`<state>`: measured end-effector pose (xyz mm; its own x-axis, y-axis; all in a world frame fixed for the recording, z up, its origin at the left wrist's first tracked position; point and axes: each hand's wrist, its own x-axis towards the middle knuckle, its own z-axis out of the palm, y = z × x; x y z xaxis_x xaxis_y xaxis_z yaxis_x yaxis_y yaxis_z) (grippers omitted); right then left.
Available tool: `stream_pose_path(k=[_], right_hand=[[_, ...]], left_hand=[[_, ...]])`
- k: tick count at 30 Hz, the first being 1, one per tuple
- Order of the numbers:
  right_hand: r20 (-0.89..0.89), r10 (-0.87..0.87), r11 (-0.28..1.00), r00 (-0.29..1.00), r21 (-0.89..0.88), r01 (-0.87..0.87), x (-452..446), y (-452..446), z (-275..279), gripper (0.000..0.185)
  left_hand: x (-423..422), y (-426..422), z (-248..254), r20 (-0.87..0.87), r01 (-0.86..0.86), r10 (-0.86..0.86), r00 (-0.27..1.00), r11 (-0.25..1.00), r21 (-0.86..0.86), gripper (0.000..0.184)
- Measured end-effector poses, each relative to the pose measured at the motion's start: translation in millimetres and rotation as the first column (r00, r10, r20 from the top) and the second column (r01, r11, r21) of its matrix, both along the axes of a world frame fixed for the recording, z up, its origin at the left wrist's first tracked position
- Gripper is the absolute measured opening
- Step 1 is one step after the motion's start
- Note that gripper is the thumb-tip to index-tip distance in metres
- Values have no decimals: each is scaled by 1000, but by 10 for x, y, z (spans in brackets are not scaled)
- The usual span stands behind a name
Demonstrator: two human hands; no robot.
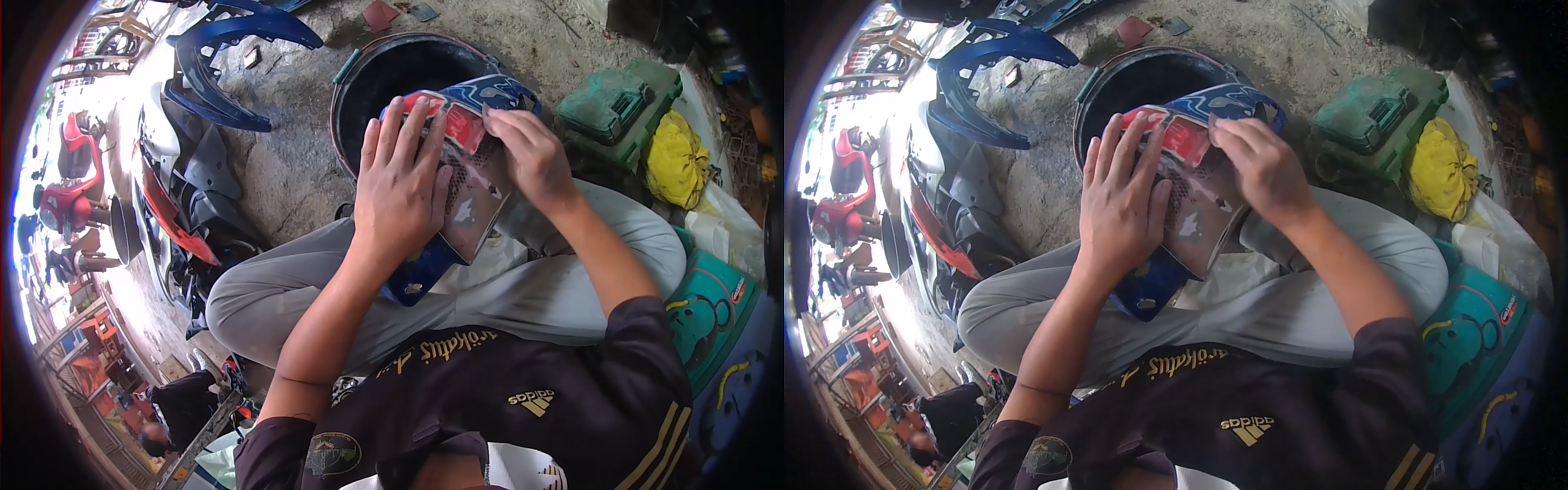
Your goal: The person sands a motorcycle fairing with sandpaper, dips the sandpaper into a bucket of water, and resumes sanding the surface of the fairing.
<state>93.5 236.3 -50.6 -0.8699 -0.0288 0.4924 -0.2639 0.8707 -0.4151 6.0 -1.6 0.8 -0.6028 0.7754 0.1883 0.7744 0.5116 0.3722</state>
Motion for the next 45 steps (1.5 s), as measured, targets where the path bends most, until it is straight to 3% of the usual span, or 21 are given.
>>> stream_pose_path(k=[3, 6, 10, 11, 15, 18, 21, 24, 25, 29, 35, 38, 41, 45], right_hand=[[-70, 79, 996, 994, -27, -81, 36, -88, 72, 30], [-24, 67, 979, 997, -189, -70, -55, 57, -5, 33], [111, -47, 886, 993, -454, 93, -115, 76, -67, 20], [214, -70, 711, 974, -675, 199, -102, 64, -123, 15], [336, -51, 408, 940, -853, 327, -59, 81, 66, 19], [360, -4, 437, 933, -838, 325, -54, 105, 189, 24], [306, -151, 566, 940, -753, 336, -77, 87, 99, 16], [133, -154, 805, 979, -558, 202, -43, 31, 237, 12], [-32, -96, 901, 995, -427, 73, -52, 34, 206, 16], [-31, 34, 955, 999, -292, -42, -18, 91, -35, 28], [4, 171, 968, 985, -189, -168, 10, 65, 152, 28], [-18, 206, 972, 978, -109, -206, 51, 33, 168, 29], [-31, 126, 987, 992, -95, -128, -12, 72, 121, 30], [-59, 222, 974, 973, -29, -224, 91, -157, 167, 27]], left_hand=[[-16, -12, -5, 9, -2, 2, 1000, 1000, -9, 63], [-24, 4, -8, 2, 4, -4, 1000, 1000, -2, 64], [-17, 6, 2, -4, 2, -2, 1000, 1000, -10, 64], [-17, 1, -3, -3, -1, 1, 1000, 1000, -11, 64], [-24, -3, -10, -16, 3, -3, 1000, 1000, -4, 64], [-18, -5, -20, -19, 6, -6, 1000, 1000, 4, 63], [-26, -10, -6, -2, -4, 4, 1000, 1000, -7, 65], [-28, -13, -3, 3, -5, 5, 1000, 1000, -4, 64], [-30, -21, -3, 3, -7, 7, 1000, 1000, -3, 64], [-30, -17, 0, 7, -6, 6, 1000, 1000, 9, 64], [-51, -35, -2, 18, -13, 13, 1000, 1000, 17, 65], [-56, -16, 6, 17, -17, 17, 1000, 1000, 19, 65], [-43, -29, 10, 11, -23, 23, 1000, 1000, 11, 64], [-62, -34, -25, 4, -15, 15, 1000, 1000, 11, 64]])
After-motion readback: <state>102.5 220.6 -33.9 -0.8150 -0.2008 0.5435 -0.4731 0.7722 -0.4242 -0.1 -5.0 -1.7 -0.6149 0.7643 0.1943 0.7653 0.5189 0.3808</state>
